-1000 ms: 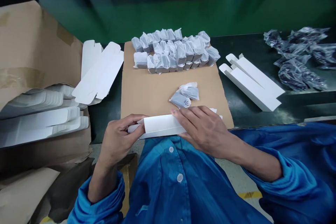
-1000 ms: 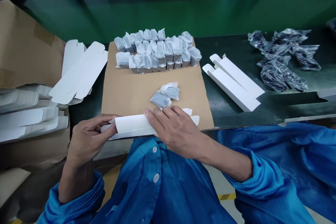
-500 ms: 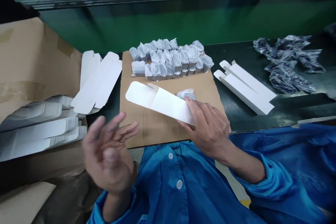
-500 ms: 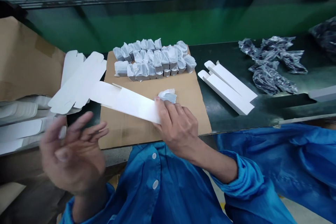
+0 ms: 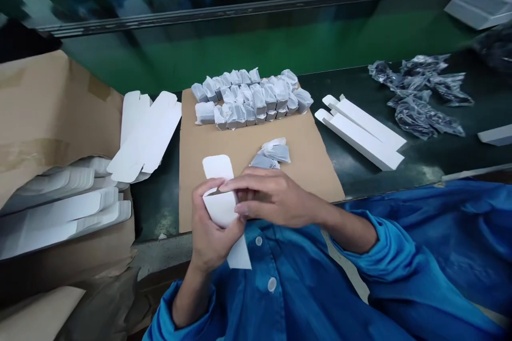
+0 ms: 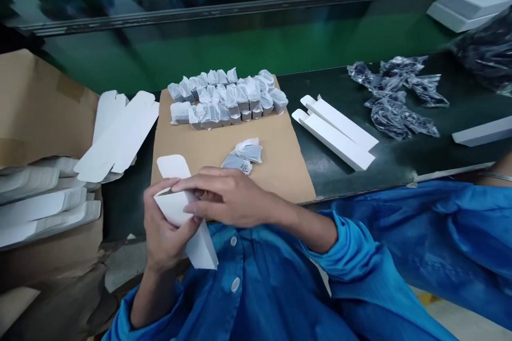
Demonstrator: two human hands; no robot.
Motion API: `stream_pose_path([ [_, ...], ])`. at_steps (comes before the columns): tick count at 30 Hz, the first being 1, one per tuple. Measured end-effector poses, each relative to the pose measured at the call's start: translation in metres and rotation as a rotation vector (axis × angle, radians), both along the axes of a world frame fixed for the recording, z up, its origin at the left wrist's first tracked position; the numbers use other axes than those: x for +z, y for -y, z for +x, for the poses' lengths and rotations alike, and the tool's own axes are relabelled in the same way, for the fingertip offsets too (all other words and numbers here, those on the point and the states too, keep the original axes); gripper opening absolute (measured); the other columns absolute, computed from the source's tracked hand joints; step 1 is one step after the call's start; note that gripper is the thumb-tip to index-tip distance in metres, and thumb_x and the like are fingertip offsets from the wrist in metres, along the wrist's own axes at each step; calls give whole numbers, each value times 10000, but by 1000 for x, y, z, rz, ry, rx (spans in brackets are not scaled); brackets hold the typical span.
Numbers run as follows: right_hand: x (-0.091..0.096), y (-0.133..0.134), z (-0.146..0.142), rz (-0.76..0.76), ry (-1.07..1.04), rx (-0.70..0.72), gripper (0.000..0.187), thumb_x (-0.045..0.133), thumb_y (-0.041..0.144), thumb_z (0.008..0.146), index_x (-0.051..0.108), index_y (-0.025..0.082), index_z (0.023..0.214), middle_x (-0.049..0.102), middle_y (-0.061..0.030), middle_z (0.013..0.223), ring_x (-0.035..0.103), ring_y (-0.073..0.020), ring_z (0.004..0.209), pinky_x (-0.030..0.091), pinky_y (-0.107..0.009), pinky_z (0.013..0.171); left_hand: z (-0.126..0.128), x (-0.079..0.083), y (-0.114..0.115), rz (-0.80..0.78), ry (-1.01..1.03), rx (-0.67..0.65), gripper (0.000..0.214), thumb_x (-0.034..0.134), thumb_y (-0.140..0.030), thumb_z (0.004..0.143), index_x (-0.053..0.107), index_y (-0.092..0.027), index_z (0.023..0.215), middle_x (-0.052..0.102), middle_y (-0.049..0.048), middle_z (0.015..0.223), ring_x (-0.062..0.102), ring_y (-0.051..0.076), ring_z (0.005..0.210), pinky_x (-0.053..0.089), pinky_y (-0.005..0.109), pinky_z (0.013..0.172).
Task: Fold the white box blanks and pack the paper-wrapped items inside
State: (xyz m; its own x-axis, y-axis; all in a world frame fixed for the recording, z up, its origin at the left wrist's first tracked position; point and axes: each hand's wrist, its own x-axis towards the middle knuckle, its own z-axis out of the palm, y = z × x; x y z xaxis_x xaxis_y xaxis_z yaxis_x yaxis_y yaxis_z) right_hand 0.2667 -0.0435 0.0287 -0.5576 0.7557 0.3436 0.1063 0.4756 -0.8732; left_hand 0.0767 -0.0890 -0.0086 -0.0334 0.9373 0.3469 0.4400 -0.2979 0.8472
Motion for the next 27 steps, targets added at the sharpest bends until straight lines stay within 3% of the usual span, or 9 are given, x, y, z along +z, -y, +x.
stream_pose_path([
  [5, 1, -28, 5, -475, -286, -256, 340, 547, 455, 978, 699, 158, 1048, 639, 3, 767, 576, -85, 609, 462, -206, 547, -4, -6, 5, -320, 122, -231, 484, 717, -311, 748, 465, -240, 1155, 638, 7, 905, 658, 160, 645, 555, 293, 576],
  [7, 1, -32, 2, -611, -279, -124, 378, 585, 509, 940, 694, 150, 892, 621, 9, 712, 565, -87, 578, 445, -198, 500, -4, -3, 4, -326, 48, -243, 480, 722, -302, 727, 477, -237, 1134, 632, 6, 900, 643, 154, 641, 542, 279, 552],
  [9, 1, -30, -4, -656, -232, 10, 347, 681, 494, 876, 692, 150, 836, 647, 2, 743, 593, -97, 651, 479, -203, 557, -2, 0, 2, -266, -63, -218, 457, 722, -288, 715, 492, -232, 1106, 616, 5, 901, 626, 148, 654, 522, 260, 535],
  [12, 0, -22, -10, -592, -209, -1, 282, 773, 411, 813, 713, 152, 905, 705, -17, 869, 633, -114, 793, 511, -225, 692, 2, -1, 0, -161, -164, -174, 471, 718, -288, 742, 488, -230, 1149, 601, 22, 964, 646, 164, 741, 529, 263, 563],
  [15, -3, -14, -11, -537, -177, -78, 273, 770, 395, 818, 729, 150, 931, 720, -27, 871, 651, -129, 793, 507, -236, 677, 8, -8, 3, -20, -164, -112, 626, 741, -289, 748, 421, -239, 1283, 564, 72, 1148, 668, 209, 946, 574, 303, 684],
  [18, -5, -9, -9, -430, -162, -112, 222, 732, 354, 863, 753, 155, 961, 732, -42, 925, 676, -143, 832, 533, -255, 703, 13, -13, 5, 75, -107, -71, 932, 758, -260, 749, 195, -264, 1493, 536, 112, 1251, 660, 225, 1032, 584, 312, 733],
  [21, -4, -3, -8, -205, -113, -129, 161, 654, 267, 931, 759, 175, 1011, 746, -53, 1036, 688, -153, 988, 554, -297, 878, 14, -12, 6, 52, -202, -83, 1067, 748, -283, 777, 42, -255, 1576, 492, 176, 1389, 623, 276, 1166, 584, 351, 819],
  [24, -3, 3, -7, 8, -39, -159, 195, 574, 203, 974, 751, 170, 1046, 753, -72, 1096, 685, -152, 1073, 539, -318, 972, 11, -8, 6, 38, -314, -112, 1010, 725, -315, 798, 102, -251, 1590, 391, 192, 1526, 544, 320, 1301, 546, 398, 947],
  [27, -10, 11, -7, 157, 4, -164, 222, 561, 209, 983, 719, 142, 1123, 736, -104, 1168, 674, -160, 1119, 536, -335, 993, 7, -6, 6, 11, -300, -145, 998, 702, -312, 814, 84, -252, 1595, 391, 184, 1546, 556, 310, 1297, 540, 398, 960],
])
